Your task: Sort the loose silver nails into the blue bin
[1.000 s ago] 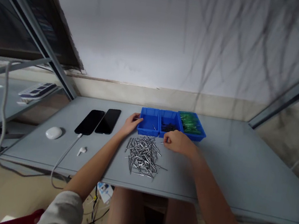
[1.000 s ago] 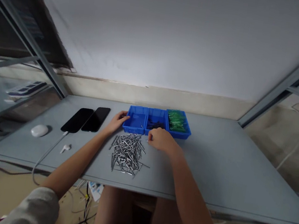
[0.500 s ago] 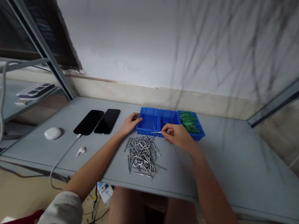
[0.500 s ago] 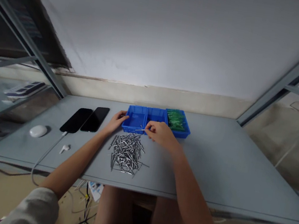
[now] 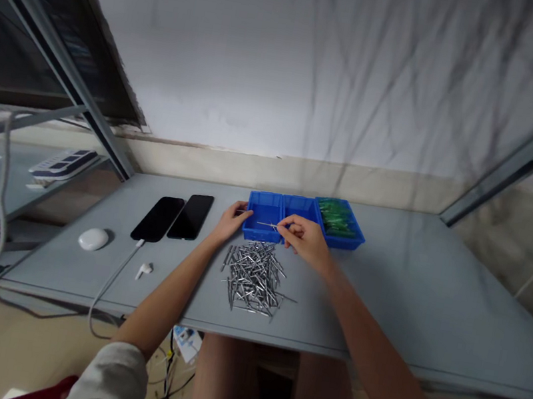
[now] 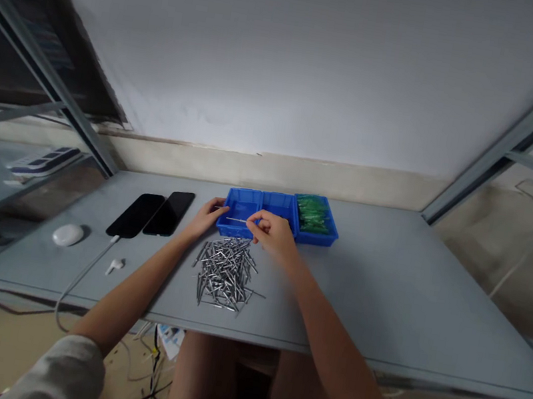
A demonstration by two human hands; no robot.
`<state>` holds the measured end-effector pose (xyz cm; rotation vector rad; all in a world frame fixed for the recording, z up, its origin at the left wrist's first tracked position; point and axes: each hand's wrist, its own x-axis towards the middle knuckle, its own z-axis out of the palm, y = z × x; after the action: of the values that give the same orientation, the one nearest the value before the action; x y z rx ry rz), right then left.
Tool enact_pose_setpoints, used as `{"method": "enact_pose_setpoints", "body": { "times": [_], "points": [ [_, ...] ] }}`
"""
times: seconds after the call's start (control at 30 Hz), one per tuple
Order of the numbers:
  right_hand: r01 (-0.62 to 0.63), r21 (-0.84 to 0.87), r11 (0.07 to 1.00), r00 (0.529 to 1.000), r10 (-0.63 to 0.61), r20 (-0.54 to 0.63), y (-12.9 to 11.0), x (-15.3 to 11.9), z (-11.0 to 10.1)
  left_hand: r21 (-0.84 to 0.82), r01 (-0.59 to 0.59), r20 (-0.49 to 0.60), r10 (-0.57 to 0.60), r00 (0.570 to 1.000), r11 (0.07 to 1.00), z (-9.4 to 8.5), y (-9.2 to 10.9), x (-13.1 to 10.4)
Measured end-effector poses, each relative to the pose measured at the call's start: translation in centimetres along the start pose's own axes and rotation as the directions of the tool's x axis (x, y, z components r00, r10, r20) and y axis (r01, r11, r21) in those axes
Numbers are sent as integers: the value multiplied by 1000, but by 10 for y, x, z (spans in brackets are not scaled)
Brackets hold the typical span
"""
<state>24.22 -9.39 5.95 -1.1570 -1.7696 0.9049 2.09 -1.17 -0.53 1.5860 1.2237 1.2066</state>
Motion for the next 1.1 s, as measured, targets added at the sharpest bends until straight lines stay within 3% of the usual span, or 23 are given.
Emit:
{"method": "enact_pose_setpoints", "body": {
  "times": [0.27,0.43,0.6,0.8,0.97,1.1],
  "points": [
    [30,-178,984,998,-37,-40,-1,-1,0,-2,4,1,-4,1000,1000,0,-1,0],
    [4,-431,902,994,-52,-99,1,-2,3,-7,-8,-4,8,1000,1000,0,-2,0],
    [-22,-567,823,990,-60,-125,3,-3,7,-4,2,-12,-2,1000,1000,1,-3,1],
    [-34,-631,775,993,-48,-113,5,-3,9,2,-6,-9,6,1000,1000,0,-3,2],
    [-15,-586,810,994,-53,-98,5,-2,6,11,-4,-5,4,1000,1000,0,0,1],
    [49,-571,819,999,-40,28,3,-2,0,-1,-9,-2,9,1000,1000,0,1,1]
  ]
}}
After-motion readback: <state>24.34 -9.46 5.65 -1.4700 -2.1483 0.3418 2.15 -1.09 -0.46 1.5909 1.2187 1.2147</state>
